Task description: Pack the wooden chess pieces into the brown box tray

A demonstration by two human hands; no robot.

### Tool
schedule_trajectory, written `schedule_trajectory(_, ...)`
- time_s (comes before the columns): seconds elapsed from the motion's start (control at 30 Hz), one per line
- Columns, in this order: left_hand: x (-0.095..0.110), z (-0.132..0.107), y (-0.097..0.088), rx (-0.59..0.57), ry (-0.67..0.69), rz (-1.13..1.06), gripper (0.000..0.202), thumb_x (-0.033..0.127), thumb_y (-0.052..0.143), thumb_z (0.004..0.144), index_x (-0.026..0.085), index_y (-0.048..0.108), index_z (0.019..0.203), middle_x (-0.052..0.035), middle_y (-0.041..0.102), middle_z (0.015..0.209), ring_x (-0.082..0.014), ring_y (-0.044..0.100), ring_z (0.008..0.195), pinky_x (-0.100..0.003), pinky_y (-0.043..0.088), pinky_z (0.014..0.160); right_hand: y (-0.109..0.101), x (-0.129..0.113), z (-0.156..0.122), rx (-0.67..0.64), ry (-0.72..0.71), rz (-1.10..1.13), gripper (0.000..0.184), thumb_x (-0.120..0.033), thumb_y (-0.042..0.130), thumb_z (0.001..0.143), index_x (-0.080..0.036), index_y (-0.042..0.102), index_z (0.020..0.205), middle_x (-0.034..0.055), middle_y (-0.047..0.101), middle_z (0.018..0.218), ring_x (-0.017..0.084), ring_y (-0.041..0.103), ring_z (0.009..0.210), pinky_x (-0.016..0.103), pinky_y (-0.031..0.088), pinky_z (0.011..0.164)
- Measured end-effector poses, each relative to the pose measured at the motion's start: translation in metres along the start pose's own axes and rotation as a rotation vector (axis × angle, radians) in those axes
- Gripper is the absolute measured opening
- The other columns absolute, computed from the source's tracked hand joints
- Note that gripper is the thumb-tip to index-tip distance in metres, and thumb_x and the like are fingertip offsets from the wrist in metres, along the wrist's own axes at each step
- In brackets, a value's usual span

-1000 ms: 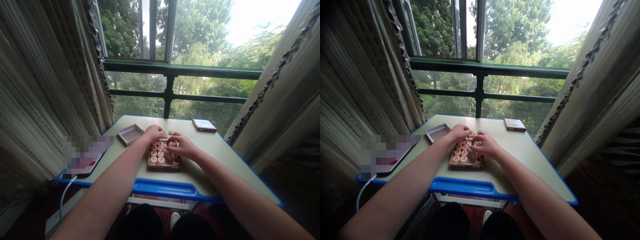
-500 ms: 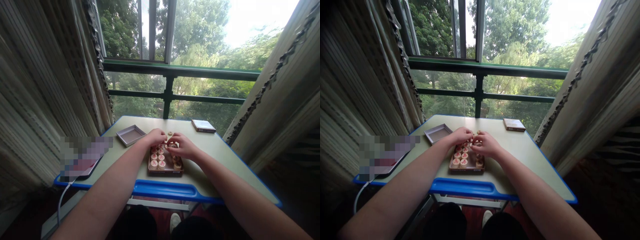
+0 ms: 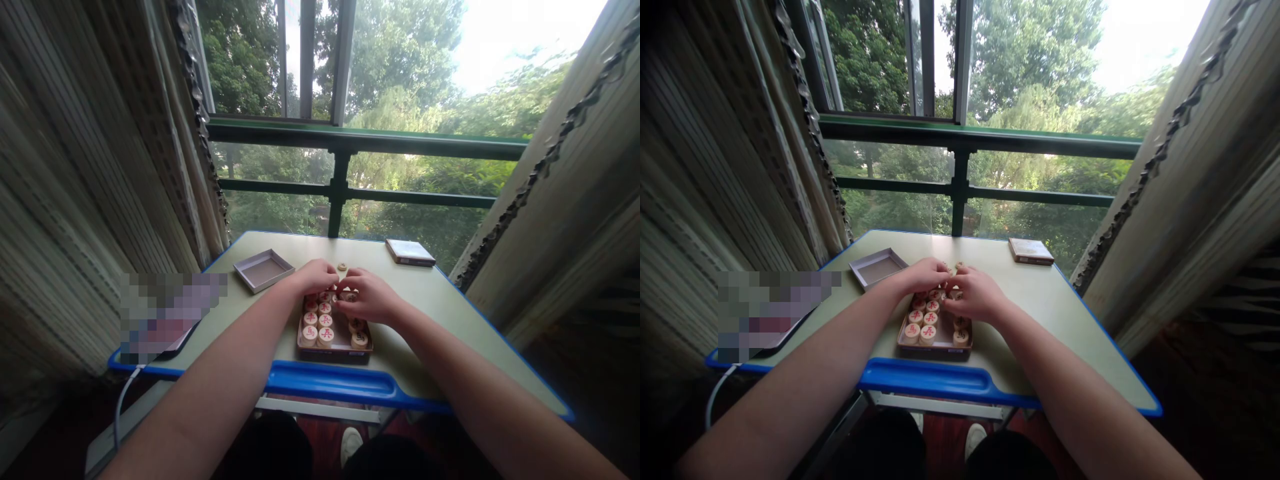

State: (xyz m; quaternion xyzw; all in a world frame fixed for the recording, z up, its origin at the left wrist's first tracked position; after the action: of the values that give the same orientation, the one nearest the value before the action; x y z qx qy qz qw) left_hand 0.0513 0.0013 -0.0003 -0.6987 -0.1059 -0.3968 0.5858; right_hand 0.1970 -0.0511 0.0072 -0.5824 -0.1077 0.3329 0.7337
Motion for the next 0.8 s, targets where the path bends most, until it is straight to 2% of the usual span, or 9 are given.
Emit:
schedule_trajectory(0.23,0.0038,-0.0020,-0.0023,0.011,0.044,0.030,0.023,0.023,0.047,0.064,0.011,0.067,0.063,0.0005,0.052,0.048,-0.0100,0.044,0.046,-0.020,0.029,0.042,0.0013,-0.0007,0.0004,-0.062,0.003,-0.085,0.018,-0.031,0.061,0.067,-0.021,0.069,0.080,0.0041,0.059,0.076,0.018,0.053,0.076,0.027,0.039,0.064)
schedule_trajectory(0.47,-0.0021,0.0022,0.0000,0.008,0.026,0.018,0.025,0.023,0.045,0.064,0.012,0.068,0.066,-0.0016,0.059,0.056,-0.0103,0.047,0.048,-0.019,0.032,0.042,0.0053,0.0025,0.0026,-0.133,0.040,-0.022,0.020,-0.033,0.060,0.068,-0.020,0.068,0.082,0.0036,0.063,0.078,0.017,0.055,0.075,0.026,0.040,0.068)
schedule_trajectory(0.8,0.0024,-0.0026,-0.0040,0.001,-0.023,-0.002,0.025,0.022,0.046,0.065,0.012,0.068,0.068,-0.0022,0.062,0.060,-0.0096,0.048,0.048,-0.018,0.032,0.040,0.0053,0.0013,0.0022,-0.106,0.036,-0.009,0.021,-0.032,0.060,0.068,-0.022,0.069,0.083,0.0039,0.065,0.079,0.019,0.056,0.078,0.028,0.040,0.071)
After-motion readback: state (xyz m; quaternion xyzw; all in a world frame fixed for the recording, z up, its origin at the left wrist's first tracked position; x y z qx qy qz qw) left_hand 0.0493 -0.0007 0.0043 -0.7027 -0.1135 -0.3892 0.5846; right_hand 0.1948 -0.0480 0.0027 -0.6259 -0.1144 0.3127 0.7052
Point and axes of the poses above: each hand's wrist, its own z-axis towards the middle knuckle, its own y-axis out of the palm, x = y × z, the point moved 1 cm from there along z, towards the middle knuckle
